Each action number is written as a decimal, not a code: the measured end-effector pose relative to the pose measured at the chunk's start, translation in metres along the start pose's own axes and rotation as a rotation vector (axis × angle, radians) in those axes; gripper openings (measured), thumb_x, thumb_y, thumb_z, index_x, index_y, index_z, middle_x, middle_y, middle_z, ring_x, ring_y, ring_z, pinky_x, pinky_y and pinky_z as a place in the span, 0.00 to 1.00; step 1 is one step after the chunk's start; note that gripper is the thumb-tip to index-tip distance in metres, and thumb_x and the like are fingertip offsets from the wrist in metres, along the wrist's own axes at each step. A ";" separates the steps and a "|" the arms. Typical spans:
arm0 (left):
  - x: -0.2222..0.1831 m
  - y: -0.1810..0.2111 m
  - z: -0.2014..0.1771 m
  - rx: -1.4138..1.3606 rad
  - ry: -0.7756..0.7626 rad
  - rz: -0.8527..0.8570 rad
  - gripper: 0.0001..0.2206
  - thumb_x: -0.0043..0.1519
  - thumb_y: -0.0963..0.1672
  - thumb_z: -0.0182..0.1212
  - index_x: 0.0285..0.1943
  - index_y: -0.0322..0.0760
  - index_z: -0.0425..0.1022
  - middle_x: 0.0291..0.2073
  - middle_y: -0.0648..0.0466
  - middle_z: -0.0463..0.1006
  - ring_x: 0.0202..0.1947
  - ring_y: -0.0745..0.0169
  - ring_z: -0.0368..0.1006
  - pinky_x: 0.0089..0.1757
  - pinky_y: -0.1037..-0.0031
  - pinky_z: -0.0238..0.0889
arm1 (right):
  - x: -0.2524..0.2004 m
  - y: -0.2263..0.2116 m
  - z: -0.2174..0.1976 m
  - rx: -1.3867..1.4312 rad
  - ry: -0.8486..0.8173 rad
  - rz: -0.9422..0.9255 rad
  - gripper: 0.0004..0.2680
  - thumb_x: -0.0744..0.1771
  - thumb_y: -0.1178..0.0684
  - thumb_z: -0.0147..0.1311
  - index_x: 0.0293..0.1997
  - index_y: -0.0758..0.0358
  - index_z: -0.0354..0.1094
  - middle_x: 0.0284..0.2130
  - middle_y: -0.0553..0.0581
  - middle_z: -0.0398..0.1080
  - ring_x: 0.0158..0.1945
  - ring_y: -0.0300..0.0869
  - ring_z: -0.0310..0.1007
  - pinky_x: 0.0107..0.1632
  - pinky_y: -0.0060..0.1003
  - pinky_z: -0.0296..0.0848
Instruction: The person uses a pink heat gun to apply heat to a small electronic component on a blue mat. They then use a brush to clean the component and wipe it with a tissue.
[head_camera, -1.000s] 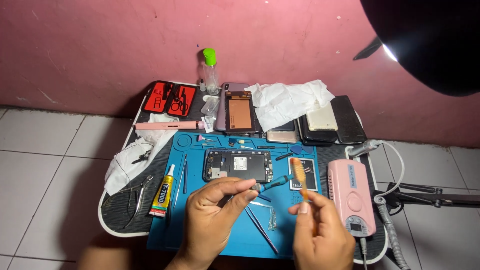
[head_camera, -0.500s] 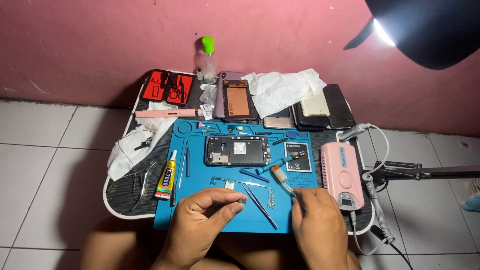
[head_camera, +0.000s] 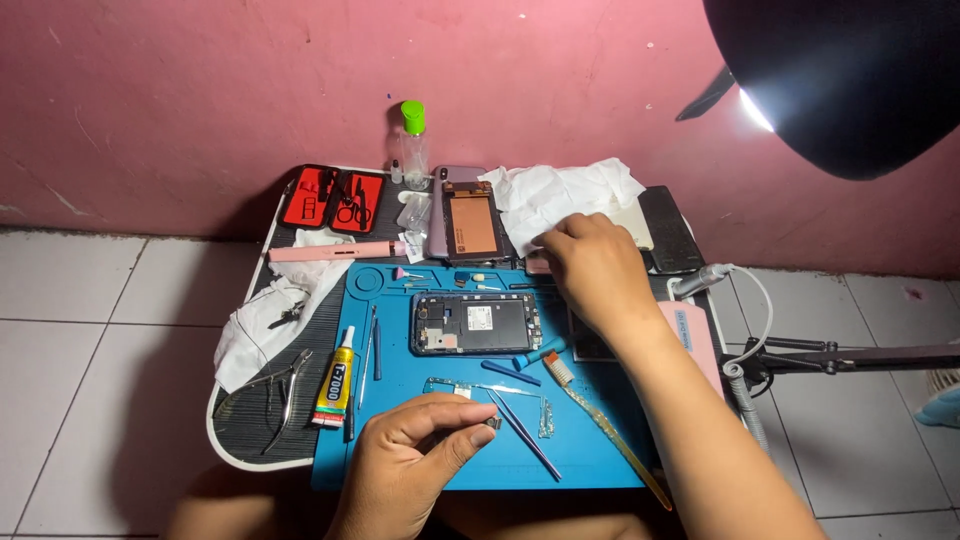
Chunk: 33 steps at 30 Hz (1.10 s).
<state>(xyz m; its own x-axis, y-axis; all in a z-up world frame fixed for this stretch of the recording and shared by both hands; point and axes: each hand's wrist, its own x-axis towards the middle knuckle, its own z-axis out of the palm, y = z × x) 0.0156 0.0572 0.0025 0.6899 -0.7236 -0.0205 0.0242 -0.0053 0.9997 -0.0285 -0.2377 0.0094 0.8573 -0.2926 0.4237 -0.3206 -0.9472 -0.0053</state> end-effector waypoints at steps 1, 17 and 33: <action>0.002 0.001 0.000 0.006 -0.002 -0.002 0.09 0.51 0.42 0.76 0.40 0.43 0.92 0.37 0.55 0.92 0.41 0.67 0.87 0.45 0.78 0.80 | 0.010 0.005 0.008 -0.003 -0.073 -0.044 0.06 0.65 0.53 0.59 0.44 0.54 0.78 0.36 0.57 0.75 0.40 0.58 0.71 0.36 0.54 0.68; 0.043 0.031 0.018 -0.086 -0.019 0.136 0.08 0.56 0.40 0.70 0.44 0.38 0.88 0.39 0.52 0.89 0.43 0.65 0.84 0.45 0.79 0.76 | 0.037 0.006 -0.020 0.341 -0.136 0.308 0.05 0.65 0.51 0.54 0.38 0.50 0.77 0.41 0.48 0.77 0.43 0.46 0.75 0.42 0.47 0.70; 0.059 0.034 0.031 -0.246 0.074 -0.059 0.11 0.55 0.39 0.70 0.46 0.33 0.88 0.41 0.48 0.90 0.44 0.63 0.84 0.47 0.77 0.78 | 0.025 -0.004 -0.033 0.436 -0.050 0.661 0.08 0.68 0.44 0.54 0.38 0.52 0.78 0.20 0.51 0.73 0.27 0.45 0.68 0.36 0.40 0.64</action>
<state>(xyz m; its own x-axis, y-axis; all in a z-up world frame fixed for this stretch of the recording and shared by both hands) 0.0345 -0.0074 0.0354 0.7328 -0.6746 -0.0889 0.2348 0.1281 0.9636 -0.0192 -0.2366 0.0498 0.5646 -0.8082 0.1674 -0.5921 -0.5378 -0.6001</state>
